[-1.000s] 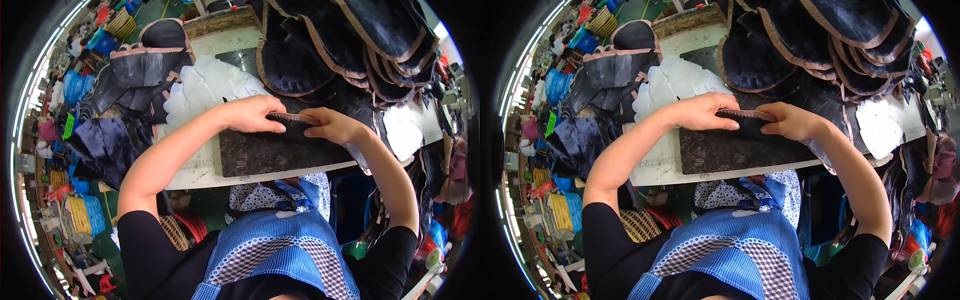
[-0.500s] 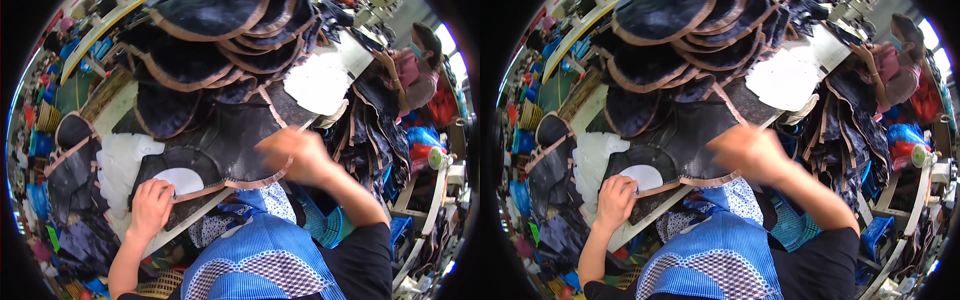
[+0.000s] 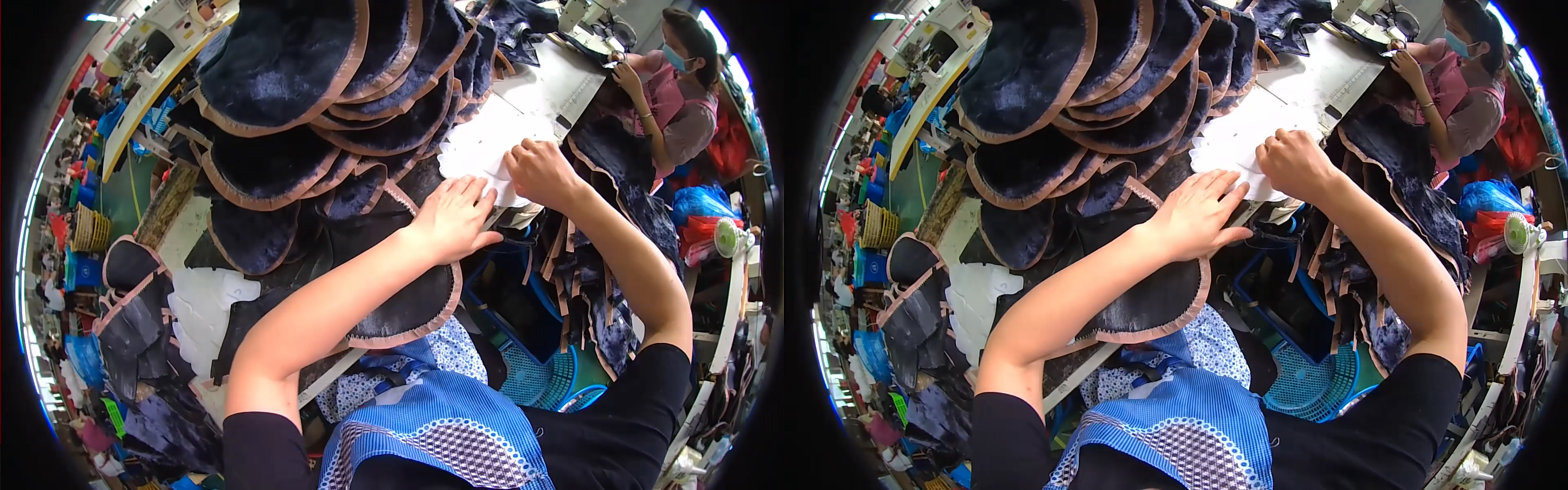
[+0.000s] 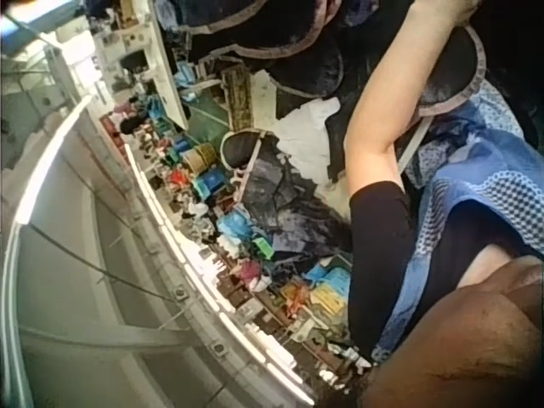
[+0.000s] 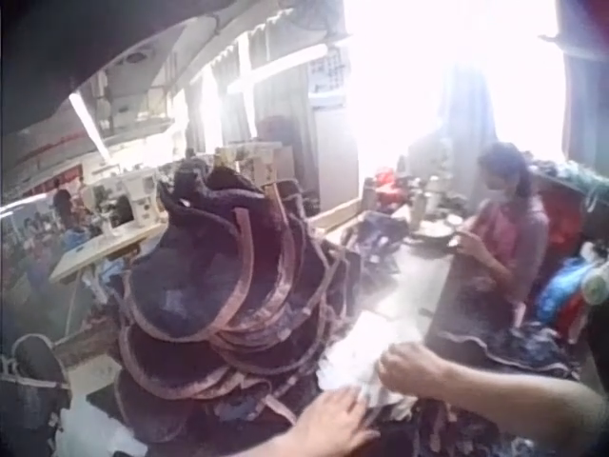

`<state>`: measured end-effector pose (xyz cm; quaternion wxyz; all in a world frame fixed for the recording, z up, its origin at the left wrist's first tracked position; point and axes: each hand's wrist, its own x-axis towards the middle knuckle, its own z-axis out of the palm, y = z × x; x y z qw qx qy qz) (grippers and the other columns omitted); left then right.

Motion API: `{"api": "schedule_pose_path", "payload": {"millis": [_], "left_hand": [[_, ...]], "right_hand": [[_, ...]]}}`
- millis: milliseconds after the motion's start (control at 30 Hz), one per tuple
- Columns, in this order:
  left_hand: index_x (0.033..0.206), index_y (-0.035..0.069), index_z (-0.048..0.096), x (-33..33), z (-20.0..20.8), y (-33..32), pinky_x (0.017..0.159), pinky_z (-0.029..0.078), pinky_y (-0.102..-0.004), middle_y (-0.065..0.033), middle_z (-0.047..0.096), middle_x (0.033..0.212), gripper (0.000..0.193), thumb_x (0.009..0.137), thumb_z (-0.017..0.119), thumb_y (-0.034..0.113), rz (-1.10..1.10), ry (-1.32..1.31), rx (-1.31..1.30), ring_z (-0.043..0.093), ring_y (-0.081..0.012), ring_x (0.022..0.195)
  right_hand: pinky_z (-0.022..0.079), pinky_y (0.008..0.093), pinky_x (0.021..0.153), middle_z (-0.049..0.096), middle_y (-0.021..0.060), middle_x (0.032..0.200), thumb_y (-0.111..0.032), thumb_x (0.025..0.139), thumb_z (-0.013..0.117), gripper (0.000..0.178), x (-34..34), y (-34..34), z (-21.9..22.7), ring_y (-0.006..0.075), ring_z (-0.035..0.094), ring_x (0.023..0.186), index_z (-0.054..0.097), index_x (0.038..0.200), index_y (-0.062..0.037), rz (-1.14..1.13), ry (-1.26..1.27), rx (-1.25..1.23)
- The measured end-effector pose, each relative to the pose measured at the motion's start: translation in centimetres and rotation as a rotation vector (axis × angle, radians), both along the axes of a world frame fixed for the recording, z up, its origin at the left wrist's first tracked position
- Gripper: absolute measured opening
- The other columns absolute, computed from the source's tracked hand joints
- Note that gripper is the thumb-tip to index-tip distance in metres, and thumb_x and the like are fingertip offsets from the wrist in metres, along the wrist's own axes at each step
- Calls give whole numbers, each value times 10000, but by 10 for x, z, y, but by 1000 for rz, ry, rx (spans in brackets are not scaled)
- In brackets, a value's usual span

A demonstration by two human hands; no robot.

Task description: Align and stack shoe upper components with foam padding.

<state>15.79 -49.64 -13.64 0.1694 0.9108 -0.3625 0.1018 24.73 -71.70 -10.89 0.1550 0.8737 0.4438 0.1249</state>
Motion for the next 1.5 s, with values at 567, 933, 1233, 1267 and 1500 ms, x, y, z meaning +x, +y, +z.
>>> {"api": "schedule_pose_path", "payload": {"millis": [567,933,1233,1267,1500], "left_hand": [[1339,6,617,5,68,31,978,545,-346,-148,706,1232,798,1031,376,701,65,1131,-1132,697,-208,1119],[1032,-15,675,-158,68,91,726,516,-232,-27,705,912,244,1037,658,228,303,1226,-870,612,-46,833],[820,-8,688,-120,24,95,538,480,-285,-90,673,655,321,945,751,281,423,721,-280,635,-146,560],[822,-5,695,-121,21,94,538,484,-285,-90,675,648,323,941,755,289,439,721,-262,644,-154,560],[771,28,695,-120,13,92,533,498,-287,-98,679,624,360,922,767,346,402,674,-234,671,-167,549]], "right_hand": [[557,382,962,760,163,1103,66,814,675,182,-78,14,97,332,724,1106,712,983,9,194,-280,1021],[582,236,636,729,65,785,-157,990,722,179,-237,63,5,102,702,683,715,971,20,-439,1936,1445],[472,189,463,669,31,641,-279,981,741,321,-218,77,-42,55,608,515,681,822,-7,-714,1480,1439],[472,189,463,669,31,641,-279,981,741,321,-218,78,-43,55,608,515,681,822,-7,-718,1481,1436],[475,192,474,666,30,647,-282,973,752,328,-216,76,-51,56,609,529,677,804,-12,-749,1493,1434]]}}
